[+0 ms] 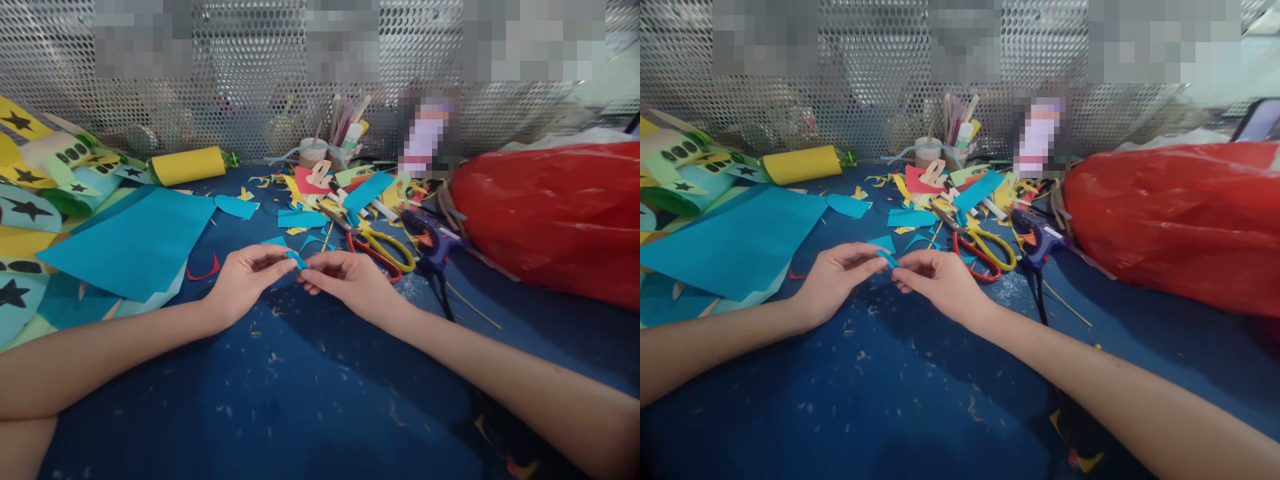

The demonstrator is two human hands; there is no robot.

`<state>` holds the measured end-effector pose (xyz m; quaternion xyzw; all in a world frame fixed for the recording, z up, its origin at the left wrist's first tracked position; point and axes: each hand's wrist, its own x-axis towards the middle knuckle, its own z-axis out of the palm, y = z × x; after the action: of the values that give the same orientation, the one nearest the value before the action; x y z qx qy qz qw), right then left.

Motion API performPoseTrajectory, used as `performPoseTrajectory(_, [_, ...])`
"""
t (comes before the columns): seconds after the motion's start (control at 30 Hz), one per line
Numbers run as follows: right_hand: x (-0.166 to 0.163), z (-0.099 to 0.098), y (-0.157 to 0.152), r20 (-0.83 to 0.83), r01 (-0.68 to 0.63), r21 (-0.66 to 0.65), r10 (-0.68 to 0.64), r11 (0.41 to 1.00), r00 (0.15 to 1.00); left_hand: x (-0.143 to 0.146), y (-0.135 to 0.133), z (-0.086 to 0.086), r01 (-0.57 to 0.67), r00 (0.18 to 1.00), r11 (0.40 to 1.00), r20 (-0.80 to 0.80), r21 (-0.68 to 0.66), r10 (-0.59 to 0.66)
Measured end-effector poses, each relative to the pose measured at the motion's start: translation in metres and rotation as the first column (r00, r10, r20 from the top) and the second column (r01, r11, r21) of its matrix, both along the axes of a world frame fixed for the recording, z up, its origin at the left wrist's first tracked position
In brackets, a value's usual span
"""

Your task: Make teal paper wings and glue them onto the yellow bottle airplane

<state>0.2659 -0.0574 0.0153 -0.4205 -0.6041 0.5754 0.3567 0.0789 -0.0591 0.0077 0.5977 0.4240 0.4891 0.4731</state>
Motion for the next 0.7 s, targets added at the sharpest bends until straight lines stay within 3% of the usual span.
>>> performPoseTrajectory(0.33, [-0.0017, -0.0002, -0.0022, -0.077, -0.037, -0.13, 0.027, 0.991, 0.997, 0.0004, -0.0033, 0.0033, 0.026, 0.998, 0.985, -0.069, 0.171, -0.014])
performPoseTrajectory(0.7, [-0.0046, 0.0024, -0.0061, -0.102, -0.015, -0.185, -0.004, 0.983, 0.995, 0.0017, -0.0035, 0.0011, 0.03, 0.996, 0.959, -0.089, 0.281, -0.005])
